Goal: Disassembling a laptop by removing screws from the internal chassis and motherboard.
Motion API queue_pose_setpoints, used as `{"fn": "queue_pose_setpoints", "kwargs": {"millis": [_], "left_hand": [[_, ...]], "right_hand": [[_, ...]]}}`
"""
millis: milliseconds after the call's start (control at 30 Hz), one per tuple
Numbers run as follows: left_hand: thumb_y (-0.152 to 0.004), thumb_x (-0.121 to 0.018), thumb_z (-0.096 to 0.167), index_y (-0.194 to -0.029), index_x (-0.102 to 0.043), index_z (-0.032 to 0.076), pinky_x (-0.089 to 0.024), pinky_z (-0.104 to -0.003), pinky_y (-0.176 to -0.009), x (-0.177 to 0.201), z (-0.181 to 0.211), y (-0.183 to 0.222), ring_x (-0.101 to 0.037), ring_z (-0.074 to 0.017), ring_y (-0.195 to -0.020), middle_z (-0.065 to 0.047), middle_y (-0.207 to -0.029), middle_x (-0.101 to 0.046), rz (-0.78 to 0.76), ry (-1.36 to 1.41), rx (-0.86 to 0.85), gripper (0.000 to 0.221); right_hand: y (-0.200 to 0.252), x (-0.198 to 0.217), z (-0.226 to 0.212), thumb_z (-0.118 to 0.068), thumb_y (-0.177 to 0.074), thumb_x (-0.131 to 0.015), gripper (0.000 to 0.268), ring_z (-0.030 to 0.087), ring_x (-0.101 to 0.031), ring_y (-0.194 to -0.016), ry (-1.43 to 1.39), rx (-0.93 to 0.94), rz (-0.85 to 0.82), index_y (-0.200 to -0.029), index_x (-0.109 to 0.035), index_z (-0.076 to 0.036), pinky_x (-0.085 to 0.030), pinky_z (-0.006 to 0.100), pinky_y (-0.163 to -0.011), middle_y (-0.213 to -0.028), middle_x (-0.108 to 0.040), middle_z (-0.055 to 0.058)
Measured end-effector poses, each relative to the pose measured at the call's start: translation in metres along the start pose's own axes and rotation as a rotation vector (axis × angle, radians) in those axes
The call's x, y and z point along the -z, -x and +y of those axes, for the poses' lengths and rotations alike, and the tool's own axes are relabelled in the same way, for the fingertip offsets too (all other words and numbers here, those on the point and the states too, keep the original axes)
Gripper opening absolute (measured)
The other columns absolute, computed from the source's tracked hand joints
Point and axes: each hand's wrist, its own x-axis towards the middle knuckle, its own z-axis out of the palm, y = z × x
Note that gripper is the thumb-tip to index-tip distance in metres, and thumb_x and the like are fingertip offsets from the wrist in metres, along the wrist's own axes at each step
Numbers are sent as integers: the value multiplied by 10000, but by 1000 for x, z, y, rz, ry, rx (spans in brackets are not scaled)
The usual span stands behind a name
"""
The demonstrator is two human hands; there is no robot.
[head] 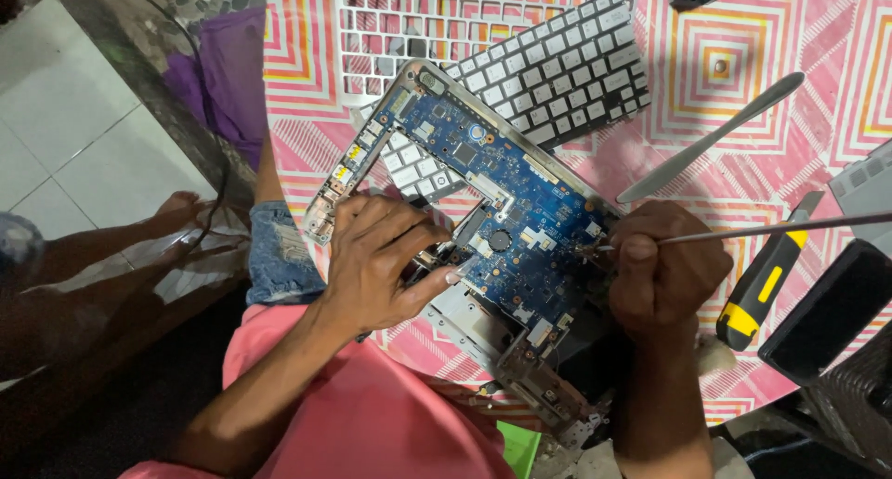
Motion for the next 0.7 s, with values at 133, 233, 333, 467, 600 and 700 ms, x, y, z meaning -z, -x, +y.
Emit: {"fn": "queue_pose_setpoints", "kwargs": {"millis": [133,233,333,467,600,700], "left_hand": [[-972,-554,473,-965,-701,123,-317,-402,-839,0,-1,0,-570,-233,-853,-4,-966,-671,0,-2,-4,380],[-980,-545,461,-983,-699,125,-320,-409,-833,1,0,1,-567,-243,-845,-6,-971,-671,-12,7,-1,370],[-997,-498,449,-957,-686,105,-312,-405,-827,-2,-2,1,-554,-246,-814,-9,-900,-646,-9,25,-14,394],[-983,-509,526,-980,-711,174,-382,-427,-879,-6,-7,7,-625,-250,-845,-19,-869,-646,28,97,16,406],[-1001,-349,616,-1242,-673,123,-338,-475,-990,-1,-6,10,-622,-302,-998,-83,-1055,-633,30,99,-73,638],[-942,-341,668,-1080,-741,117,-362,-450,-966,7,3,11,-692,-311,-971,-85,-1006,-704,110,26,-196,695]], "right_hand": [[-2,0,-1,-172,-1061,-386,404,320,-562,-627,-53,-17,-6,-774,-552,59,-433,416,-623,-654,-531,142],[-2,0,-2,-172,-1074,-363,423,314,-553,-614,-20,-22,-21,-753,-538,42,-440,422,-625,-627,-511,116],[-6,-3,6,-202,-1077,-378,416,296,-544,-607,-64,-13,18,-788,-539,49,-428,399,-597,-648,-527,132],[-11,-1,27,-196,-1050,-457,441,248,-486,-384,-161,220,149,-676,-585,0,-468,362,-442,-523,-510,82],[-11,17,28,-237,-1077,-446,470,231,-497,-398,-109,196,255,-694,-557,13,-471,333,-457,-514,-492,83],[2,26,3,-265,-1098,-383,547,353,-550,-554,76,-45,347,-713,-481,109,-434,425,-567,-611,-506,224]]}}
